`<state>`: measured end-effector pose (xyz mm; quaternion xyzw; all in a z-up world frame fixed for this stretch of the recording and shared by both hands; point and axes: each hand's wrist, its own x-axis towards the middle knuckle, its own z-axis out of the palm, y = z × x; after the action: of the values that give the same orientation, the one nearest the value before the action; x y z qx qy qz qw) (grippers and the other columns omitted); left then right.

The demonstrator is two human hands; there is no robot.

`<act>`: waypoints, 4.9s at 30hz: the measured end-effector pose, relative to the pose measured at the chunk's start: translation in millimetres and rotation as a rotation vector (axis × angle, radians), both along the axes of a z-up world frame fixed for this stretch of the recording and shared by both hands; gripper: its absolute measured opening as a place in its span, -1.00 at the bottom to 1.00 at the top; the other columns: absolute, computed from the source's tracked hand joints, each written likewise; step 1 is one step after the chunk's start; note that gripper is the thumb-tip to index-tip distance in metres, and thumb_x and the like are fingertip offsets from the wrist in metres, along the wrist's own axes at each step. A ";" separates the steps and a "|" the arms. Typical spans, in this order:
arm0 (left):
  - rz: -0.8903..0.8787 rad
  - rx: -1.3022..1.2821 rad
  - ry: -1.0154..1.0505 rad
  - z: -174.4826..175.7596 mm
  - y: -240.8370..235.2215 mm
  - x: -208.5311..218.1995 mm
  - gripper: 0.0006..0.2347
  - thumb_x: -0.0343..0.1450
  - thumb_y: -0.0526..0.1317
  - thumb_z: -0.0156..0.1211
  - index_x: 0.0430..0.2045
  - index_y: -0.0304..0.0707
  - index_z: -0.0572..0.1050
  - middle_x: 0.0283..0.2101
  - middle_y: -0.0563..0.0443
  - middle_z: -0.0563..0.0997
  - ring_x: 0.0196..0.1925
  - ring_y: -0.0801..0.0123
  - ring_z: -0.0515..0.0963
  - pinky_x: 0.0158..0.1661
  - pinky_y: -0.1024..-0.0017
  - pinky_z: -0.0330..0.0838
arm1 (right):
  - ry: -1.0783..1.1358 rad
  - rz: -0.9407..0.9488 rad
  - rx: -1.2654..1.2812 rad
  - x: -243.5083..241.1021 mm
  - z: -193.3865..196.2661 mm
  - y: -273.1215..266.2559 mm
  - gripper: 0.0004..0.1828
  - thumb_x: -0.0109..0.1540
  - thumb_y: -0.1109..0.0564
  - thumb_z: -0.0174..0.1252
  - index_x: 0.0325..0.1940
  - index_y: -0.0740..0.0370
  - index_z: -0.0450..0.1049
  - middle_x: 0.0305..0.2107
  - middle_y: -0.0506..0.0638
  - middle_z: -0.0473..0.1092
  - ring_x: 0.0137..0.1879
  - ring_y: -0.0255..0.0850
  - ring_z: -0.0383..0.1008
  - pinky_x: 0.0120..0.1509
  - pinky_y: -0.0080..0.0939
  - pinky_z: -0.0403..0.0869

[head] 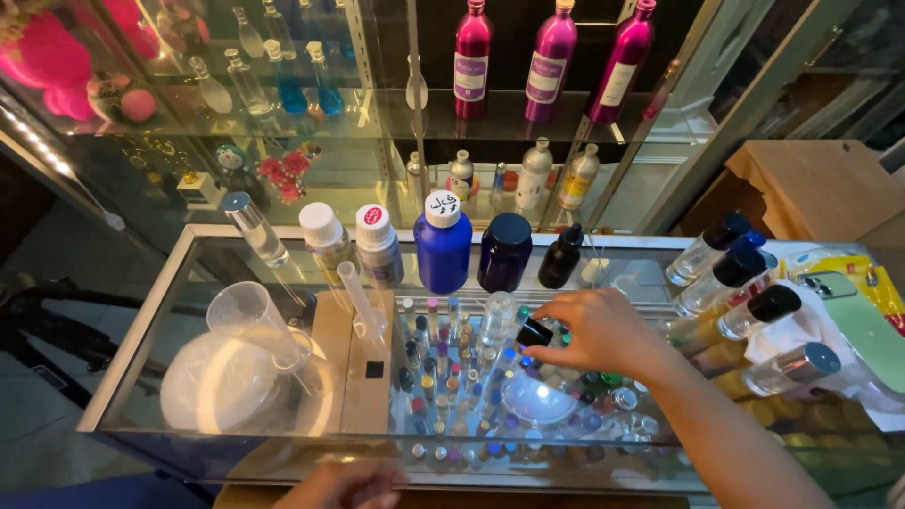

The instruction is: Measuring and mixing different perfume ingredients from various bottles into a container using a measuring cup.

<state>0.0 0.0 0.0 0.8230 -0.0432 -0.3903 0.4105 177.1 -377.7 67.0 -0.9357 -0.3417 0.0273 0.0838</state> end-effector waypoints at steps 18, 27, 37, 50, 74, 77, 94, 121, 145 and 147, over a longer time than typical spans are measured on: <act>0.417 -0.429 -1.066 27.2 -156.1 143.3 -0.50 0.23 -0.17 0.53 -0.02 -0.44 0.46 -0.13 -0.23 0.57 0.01 -0.10 0.58 0.02 0.15 0.48 | -0.165 -0.056 0.160 -8.2 3.4 -6.0 -0.51 0.00 -0.38 0.43 -0.35 0.03 0.66 -0.57 -0.10 0.57 -0.38 -0.12 0.57 -0.26 -0.13 0.55; 0.388 -0.361 -1.351 10.1 -156.2 160.8 -0.78 0.18 -0.10 0.53 -0.46 -0.07 0.60 -0.22 0.11 0.68 -0.07 0.15 0.58 -0.08 0.27 0.40 | -0.238 0.034 0.720 -13.4 25.8 -8.6 -0.66 0.01 0.06 0.48 -0.15 0.12 0.70 -0.50 0.04 0.63 -0.49 -0.06 0.53 -0.25 -0.10 0.54; 0.363 -0.398 -1.266 22.5 -151.8 156.6 -0.73 0.14 -0.14 0.54 -0.35 -0.08 0.66 -0.22 0.10 0.72 -0.13 0.11 0.63 -0.11 0.28 0.49 | -0.339 -0.117 1.033 17.3 -24.2 -50.6 -0.57 0.29 -0.17 0.15 -0.07 0.23 0.60 -0.50 0.02 0.50 -0.47 -0.17 0.42 -0.23 -0.21 0.47; 0.325 -0.387 -1.135 31.9 -147.8 151.8 -0.74 0.18 -0.10 0.49 -0.39 -0.19 0.63 -0.47 -0.02 0.64 -0.28 0.15 0.64 -0.27 0.34 0.55 | -0.298 -0.054 1.074 15.3 -28.6 -28.6 -0.56 0.34 -0.21 0.17 -0.18 0.24 0.56 -0.51 0.00 0.44 -0.45 -0.26 0.38 -0.25 -0.27 0.41; 0.277 -0.475 -1.165 26.7 -151.1 159.5 -0.72 0.17 -0.08 0.51 -0.57 -0.16 0.47 -0.53 -0.07 0.51 -0.30 0.03 0.56 -0.29 0.23 0.48 | 0.316 0.007 -0.026 -26.0 166.1 74.6 -0.59 0.28 0.16 0.18 0.23 0.17 0.53 0.06 0.18 0.54 0.19 0.13 0.57 0.25 0.12 0.53; 0.279 -0.482 -1.137 24.3 -150.0 160.0 -0.74 0.16 -0.09 0.50 -0.58 -0.14 0.48 -0.54 -0.02 0.51 -0.32 0.06 0.57 -0.29 0.24 0.48 | 0.316 -0.028 -0.020 -22.5 160.8 69.8 -0.60 0.27 0.07 0.22 0.19 0.17 0.56 0.01 0.15 0.56 0.16 0.08 0.59 0.22 0.06 0.56; 0.259 -0.530 -1.155 25.3 -150.9 161.0 -0.72 0.18 -0.11 0.52 -0.62 -0.10 0.43 -0.54 -0.04 0.52 -0.32 0.04 0.56 -0.32 0.29 0.45 | 0.211 0.070 0.089 -15.7 144.9 54.7 -0.62 0.26 0.05 0.26 0.12 0.25 0.57 -0.05 0.17 0.57 0.06 0.06 0.57 0.13 0.08 0.56; 0.265 -0.578 -1.133 22.1 -149.2 163.2 -0.76 0.19 -0.20 0.48 -0.65 -0.14 0.42 -0.56 -0.07 0.53 -0.38 0.03 0.54 -0.35 0.34 0.43 | 0.173 0.034 0.025 -7.2 136.0 53.2 -0.56 0.18 -0.15 0.36 0.02 0.13 0.62 -0.24 0.10 0.59 -0.06 0.05 0.58 0.01 0.04 0.55; 0.239 -0.558 -1.167 16.0 -147.1 167.4 -0.70 0.23 -0.11 0.51 -0.68 -0.14 0.40 -0.58 -0.05 0.51 -0.38 0.05 0.54 -0.33 0.33 0.44 | 0.095 0.115 0.078 -12.8 135.7 55.4 -0.60 0.19 -0.07 0.37 0.01 0.19 0.62 -0.23 0.13 0.60 -0.08 0.06 0.59 0.17 0.09 0.49; 0.207 -0.558 -1.181 14.8 -145.8 168.1 -0.71 0.24 -0.11 0.50 -0.66 -0.15 0.41 -0.56 -0.09 0.50 -0.36 0.00 0.54 -0.32 0.29 0.44 | 0.041 0.075 0.079 -9.1 130.0 56.4 -0.57 0.16 -0.22 0.40 -0.14 0.16 0.64 -0.31 0.06 0.58 -0.15 -0.01 0.58 0.11 0.02 0.51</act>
<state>168.1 -145.8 14.8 0.7615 -0.2812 0.1940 0.5509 168.0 -321.3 197.0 -0.9175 -0.3754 0.0358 0.1265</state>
